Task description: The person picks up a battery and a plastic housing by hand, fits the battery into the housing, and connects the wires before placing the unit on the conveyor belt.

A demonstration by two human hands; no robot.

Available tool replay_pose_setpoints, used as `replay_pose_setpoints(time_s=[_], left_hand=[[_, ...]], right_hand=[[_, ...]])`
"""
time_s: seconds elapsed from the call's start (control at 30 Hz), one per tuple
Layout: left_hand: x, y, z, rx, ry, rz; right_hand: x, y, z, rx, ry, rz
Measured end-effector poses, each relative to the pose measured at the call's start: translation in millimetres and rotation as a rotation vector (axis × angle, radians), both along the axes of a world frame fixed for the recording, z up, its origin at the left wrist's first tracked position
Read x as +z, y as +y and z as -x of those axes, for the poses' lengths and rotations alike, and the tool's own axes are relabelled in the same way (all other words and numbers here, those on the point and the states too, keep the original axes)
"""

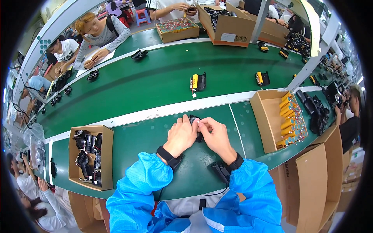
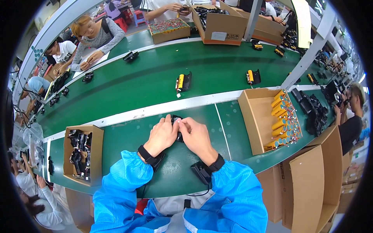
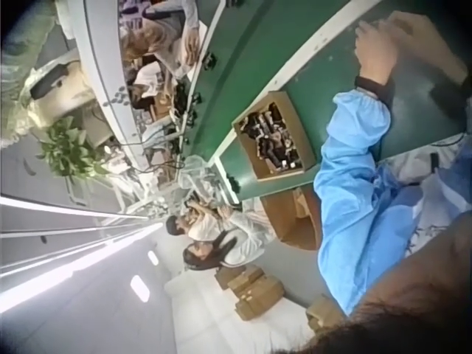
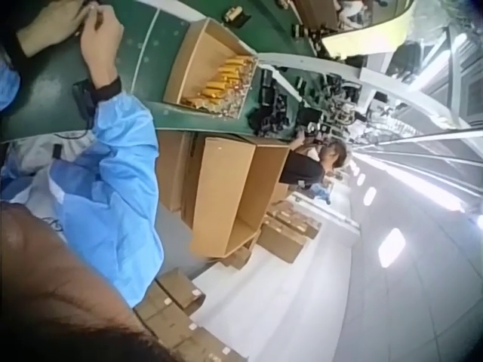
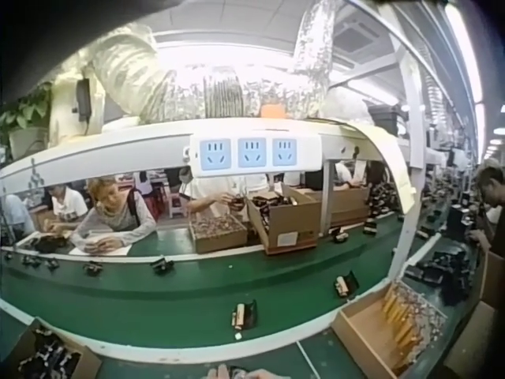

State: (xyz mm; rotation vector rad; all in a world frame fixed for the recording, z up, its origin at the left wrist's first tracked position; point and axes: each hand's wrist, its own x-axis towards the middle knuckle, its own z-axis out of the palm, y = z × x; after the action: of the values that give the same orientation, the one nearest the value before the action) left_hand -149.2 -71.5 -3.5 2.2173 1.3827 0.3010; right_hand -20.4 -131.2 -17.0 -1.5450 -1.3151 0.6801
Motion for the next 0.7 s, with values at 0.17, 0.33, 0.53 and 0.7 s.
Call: replay_pose_setpoints(time_s=[0.17, 0.33, 0.53, 0.7], left_hand=[[-4.3, 7.4, 1.2, -0.061, 0.039, 0.039], [-0.4, 25.1, 19.9, -0.323, 0.068, 0.205], [-3.6, 20.4, 33.1, -0.369, -0.042, 0.206], [-19.7, 11.2, 40.8, -0.333, -0.204, 0.016]], right_hand=[[-4.4, 0.6, -0.6, -0.069, 0.044, 0.015], [-1.9, 1.8, 3.2, -0.079, -0.010, 0.088], [-11.9, 3.7, 2.9, -0.108, -0.094, 0.033], [3.5, 2.4, 12.2, -0.128, -0.315, -0.139]])
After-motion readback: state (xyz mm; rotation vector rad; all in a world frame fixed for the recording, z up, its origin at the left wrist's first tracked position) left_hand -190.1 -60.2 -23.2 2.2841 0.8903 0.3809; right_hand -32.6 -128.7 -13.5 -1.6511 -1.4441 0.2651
